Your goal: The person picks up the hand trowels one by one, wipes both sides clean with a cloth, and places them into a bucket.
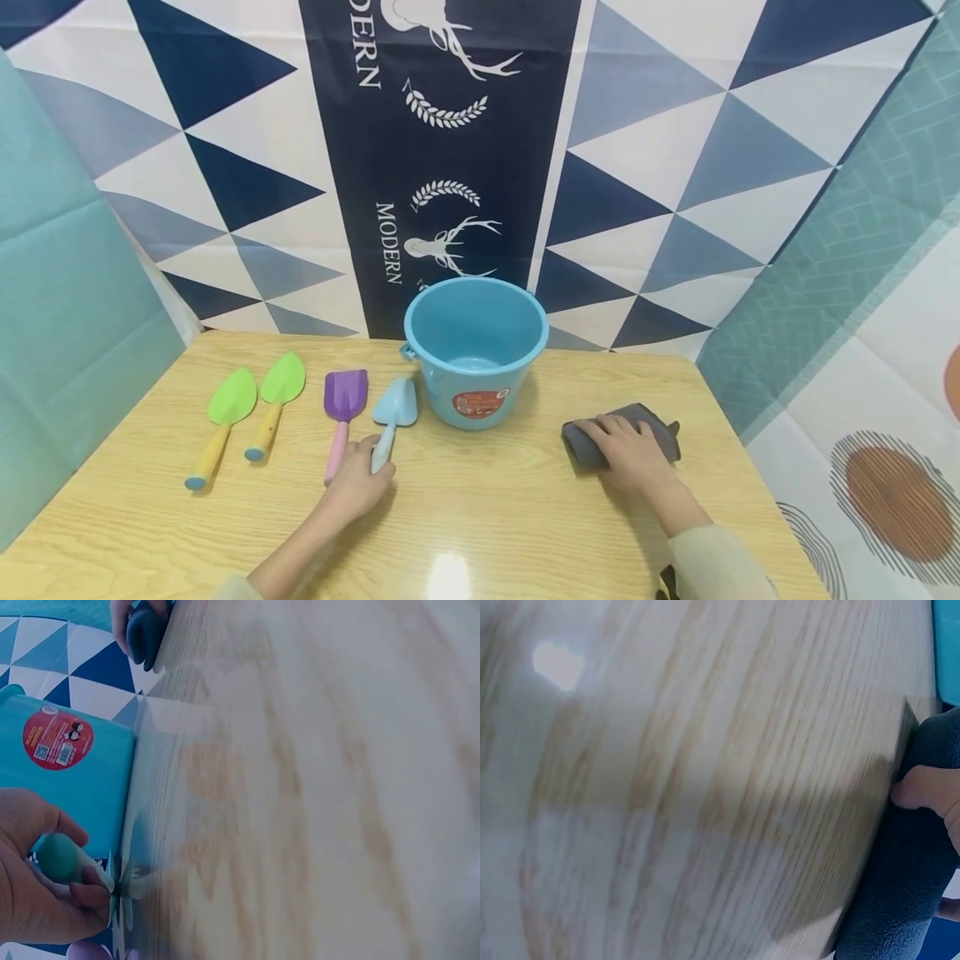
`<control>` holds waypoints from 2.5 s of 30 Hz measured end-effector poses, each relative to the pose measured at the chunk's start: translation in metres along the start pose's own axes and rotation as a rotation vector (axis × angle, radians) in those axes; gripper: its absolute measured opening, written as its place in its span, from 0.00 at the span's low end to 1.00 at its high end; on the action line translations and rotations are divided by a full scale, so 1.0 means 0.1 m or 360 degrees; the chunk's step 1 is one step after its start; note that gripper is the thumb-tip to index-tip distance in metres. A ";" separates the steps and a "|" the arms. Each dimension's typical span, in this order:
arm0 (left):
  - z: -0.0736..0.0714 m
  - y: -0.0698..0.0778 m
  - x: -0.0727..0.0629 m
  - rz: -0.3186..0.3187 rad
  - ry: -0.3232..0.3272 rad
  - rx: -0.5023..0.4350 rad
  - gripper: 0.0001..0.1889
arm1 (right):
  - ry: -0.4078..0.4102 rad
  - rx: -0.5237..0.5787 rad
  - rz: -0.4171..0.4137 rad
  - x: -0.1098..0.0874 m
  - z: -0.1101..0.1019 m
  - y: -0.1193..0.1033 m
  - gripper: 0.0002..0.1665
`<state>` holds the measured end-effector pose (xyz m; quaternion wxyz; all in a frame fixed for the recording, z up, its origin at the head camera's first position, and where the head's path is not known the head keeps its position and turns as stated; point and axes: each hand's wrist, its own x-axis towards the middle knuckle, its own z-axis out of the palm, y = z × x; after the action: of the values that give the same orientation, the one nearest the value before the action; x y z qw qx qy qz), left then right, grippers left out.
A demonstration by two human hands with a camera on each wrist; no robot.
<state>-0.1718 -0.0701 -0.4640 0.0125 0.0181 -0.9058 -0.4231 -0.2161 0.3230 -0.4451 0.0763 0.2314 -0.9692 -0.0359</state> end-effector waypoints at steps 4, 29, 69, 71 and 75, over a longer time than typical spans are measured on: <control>0.00 0.00 0.01 -0.0017 0.0031 -0.0011 0.29 | -0.0013 -0.0027 -0.0012 0.01 0.01 -0.01 0.44; 0.03 -0.04 0.01 0.0059 0.0119 0.0033 0.23 | 0.0219 0.0084 0.0104 -0.02 0.09 0.03 0.37; -0.48 -0.01 -0.42 0.0255 -0.0009 0.0021 0.21 | 0.0633 0.0222 -0.0113 0.06 -0.19 -0.04 0.40; -0.49 0.02 -0.43 0.0276 -0.0021 0.0026 0.21 | 0.0644 0.0221 -0.0121 0.06 -0.22 -0.06 0.40; -0.50 0.07 -0.47 0.0325 -0.0045 0.0007 0.21 | 0.0665 0.0236 -0.0133 0.06 -0.28 -0.10 0.41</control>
<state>-0.1232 -0.1018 -0.4264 0.0429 -0.0802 -0.9040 -0.4177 -0.2122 0.3104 -0.4181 0.2566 0.2789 -0.9219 0.0810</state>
